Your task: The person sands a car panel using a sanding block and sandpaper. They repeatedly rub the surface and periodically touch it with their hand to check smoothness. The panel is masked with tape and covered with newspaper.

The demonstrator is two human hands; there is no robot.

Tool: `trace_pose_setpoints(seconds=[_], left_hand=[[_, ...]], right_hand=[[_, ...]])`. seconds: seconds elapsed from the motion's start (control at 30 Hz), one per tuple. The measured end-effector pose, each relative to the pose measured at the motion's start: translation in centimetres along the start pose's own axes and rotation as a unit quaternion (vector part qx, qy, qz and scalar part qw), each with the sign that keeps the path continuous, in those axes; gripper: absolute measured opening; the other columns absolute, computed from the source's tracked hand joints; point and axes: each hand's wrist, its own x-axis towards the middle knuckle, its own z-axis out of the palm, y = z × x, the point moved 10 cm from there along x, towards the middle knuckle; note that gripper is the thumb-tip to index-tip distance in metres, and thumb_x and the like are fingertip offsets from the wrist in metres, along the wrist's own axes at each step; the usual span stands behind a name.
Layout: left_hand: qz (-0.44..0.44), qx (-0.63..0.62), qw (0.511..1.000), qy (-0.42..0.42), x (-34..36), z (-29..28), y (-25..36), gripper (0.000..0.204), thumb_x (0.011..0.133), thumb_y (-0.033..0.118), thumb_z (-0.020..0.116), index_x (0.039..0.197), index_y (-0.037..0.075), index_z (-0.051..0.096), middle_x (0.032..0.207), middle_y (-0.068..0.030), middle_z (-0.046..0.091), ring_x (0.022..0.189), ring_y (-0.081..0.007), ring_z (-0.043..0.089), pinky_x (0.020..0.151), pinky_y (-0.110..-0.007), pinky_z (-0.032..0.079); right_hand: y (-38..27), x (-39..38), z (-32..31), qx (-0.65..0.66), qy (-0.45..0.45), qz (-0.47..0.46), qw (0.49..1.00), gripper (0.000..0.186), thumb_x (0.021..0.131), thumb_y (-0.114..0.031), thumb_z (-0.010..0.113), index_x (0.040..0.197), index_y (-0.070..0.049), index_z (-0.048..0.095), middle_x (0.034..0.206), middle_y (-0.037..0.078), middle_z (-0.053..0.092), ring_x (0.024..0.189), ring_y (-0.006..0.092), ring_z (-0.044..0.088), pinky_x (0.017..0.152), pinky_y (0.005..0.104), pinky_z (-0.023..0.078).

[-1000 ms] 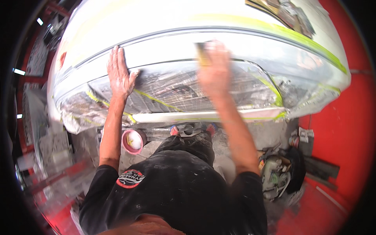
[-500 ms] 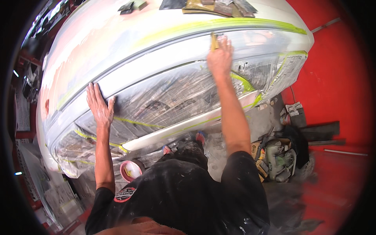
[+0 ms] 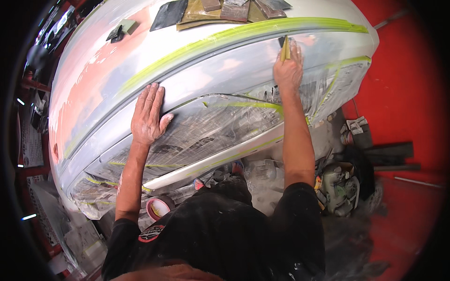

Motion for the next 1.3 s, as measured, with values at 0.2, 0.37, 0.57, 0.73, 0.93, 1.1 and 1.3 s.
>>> trace_pose_setpoints(seconds=[0.2,0.37,0.57,0.73,0.93,1.1,1.3], left_hand=[[-0.030,0.030,0.999,0.029,-0.7,-1.3,-1.3,0.071,0.091,0.051,0.065,0.138,-0.002,0.058,0.143,-0.0228,0.056,0.134,-0.0389,0.052,0.115,-0.047,0.041],[0.004,-0.018,0.994,0.110,-0.9,-2.9,-1.1,0.066,0.091,0.047,0.069,0.134,-0.002,0.060,0.137,-0.0209,0.060,0.131,-0.0362,0.056,0.114,-0.047,0.043],[-0.006,0.039,0.992,0.118,-1.6,-1.2,-1.3,0.069,0.097,0.057,0.056,0.132,-0.002,0.058,0.135,-0.0241,0.058,0.124,-0.0385,0.057,0.107,-0.049,0.046],[0.005,0.045,0.986,0.161,-1.9,-3.0,-0.2,0.060,0.094,0.052,0.060,0.122,-0.001,0.059,0.123,-0.0200,0.059,0.113,-0.0348,0.057,0.103,-0.046,0.046],[-0.008,0.064,0.982,0.177,-2.2,-3.0,-0.7,0.060,0.092,0.050,0.062,0.119,-0.003,0.060,0.117,-0.0182,0.058,0.108,-0.0330,0.057,0.101,-0.045,0.045],[-0.037,0.060,0.988,0.135,-2.5,-2.7,-1.0,0.060,0.095,0.050,0.059,0.122,-0.004,0.061,0.118,-0.0192,0.060,0.112,-0.0336,0.057,0.105,-0.045,0.045],[-0.015,0.048,0.984,0.172,-2.2,-2.7,-0.8,0.049,0.098,0.041,0.058,0.118,-0.003,0.062,0.116,-0.0191,0.060,0.110,-0.0329,0.058,0.103,-0.045,0.046]], right_hand=[[-15.1,-6.4,3.2,0.062,-0.056,-0.114,0.990,0.043,0.096,-0.017,0.060,0.134,0.002,0.060,0.145,0.026,0.053,0.135,0.0483,0.047,0.117,0.0569,0.033],[-16.9,-8.2,2.4,0.164,-0.154,-0.312,0.923,0.043,0.095,-0.006,0.057,0.137,-0.002,0.058,0.142,0.020,0.057,0.138,0.0366,0.049,0.119,0.0490,0.033],[0.2,-1.7,1.6,0.027,-0.136,-0.106,0.985,0.050,0.107,-0.027,0.051,0.144,0.007,0.049,0.148,0.026,0.051,0.137,0.0415,0.047,0.116,0.0465,0.036],[-13.8,-3.8,-0.5,0.180,-0.110,-0.306,0.928,0.045,0.107,-0.020,0.049,0.145,0.003,0.049,0.149,0.021,0.051,0.136,0.0416,0.048,0.115,0.0512,0.035],[-19.6,-10.3,2.6,0.143,-0.228,-0.445,0.854,0.044,0.106,-0.016,0.049,0.147,0.001,0.049,0.152,0.019,0.049,0.142,0.0437,0.043,0.120,0.0543,0.030],[-13.6,-8.9,1.9,0.169,-0.196,-0.447,0.857,0.040,0.105,-0.010,0.050,0.141,0.006,0.052,0.150,0.026,0.049,0.139,0.0451,0.045,0.117,0.0532,0.036],[-23.1,-11.2,2.1,0.227,-0.254,-0.400,0.851,0.042,0.098,-0.002,0.055,0.139,0.007,0.053,0.148,0.029,0.048,0.137,0.0477,0.045,0.116,0.0527,0.036]])
